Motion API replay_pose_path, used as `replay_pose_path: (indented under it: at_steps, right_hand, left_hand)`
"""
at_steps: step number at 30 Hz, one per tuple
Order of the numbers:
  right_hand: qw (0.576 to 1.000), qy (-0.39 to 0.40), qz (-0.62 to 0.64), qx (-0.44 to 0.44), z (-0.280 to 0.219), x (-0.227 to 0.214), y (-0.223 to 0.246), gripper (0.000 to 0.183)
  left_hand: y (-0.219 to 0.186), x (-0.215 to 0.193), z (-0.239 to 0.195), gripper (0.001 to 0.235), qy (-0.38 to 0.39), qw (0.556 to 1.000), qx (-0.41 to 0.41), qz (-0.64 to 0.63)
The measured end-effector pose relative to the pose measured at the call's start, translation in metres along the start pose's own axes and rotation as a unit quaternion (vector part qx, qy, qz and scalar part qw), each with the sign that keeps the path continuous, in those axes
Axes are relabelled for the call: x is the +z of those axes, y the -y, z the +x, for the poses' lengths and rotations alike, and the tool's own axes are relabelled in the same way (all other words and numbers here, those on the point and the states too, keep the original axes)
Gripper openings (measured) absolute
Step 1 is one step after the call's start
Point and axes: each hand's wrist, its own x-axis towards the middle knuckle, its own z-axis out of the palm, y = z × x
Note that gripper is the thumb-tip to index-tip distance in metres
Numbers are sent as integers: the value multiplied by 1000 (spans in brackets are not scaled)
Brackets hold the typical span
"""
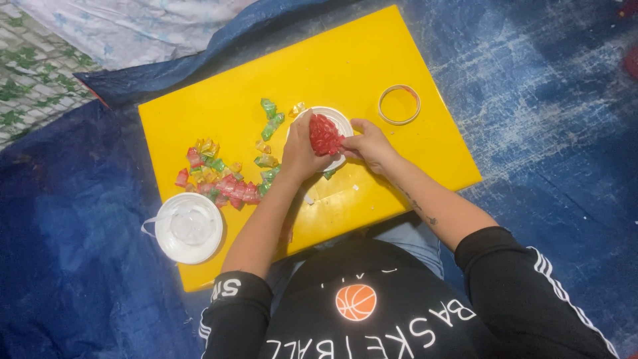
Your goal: The person constructs a flower-shaped craft by attaching wrapped candies to a small plastic lid and uses a pair of pliers to cut and manipulate small pieces of tape and candy wrappers.
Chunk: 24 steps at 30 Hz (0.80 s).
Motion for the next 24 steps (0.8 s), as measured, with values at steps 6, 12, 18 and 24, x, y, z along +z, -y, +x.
replay_pose_path:
  at_steps: [6, 12, 18, 24]
  right_hand:
    - [1000, -1, 2, 7, 4, 0, -6, 80]
    - [1000, 7, 8, 14, 3, 0, -7, 86]
    - [999, 14, -39, -6, -42, 8, 22, 91]
    - [955, 10, -220, -199, -20, -18, 0, 64]
  left_hand:
    - [-3, -2, -2, 103, -2, 1000, 18, -7]
    - [-3, -5, -3, 104, -6, 1000, 24, -7]
    - [-28, -25, -12, 108, -2, 999, 29, 39]
    - [-4, -24, 0, 112, 2, 992, 65, 108]
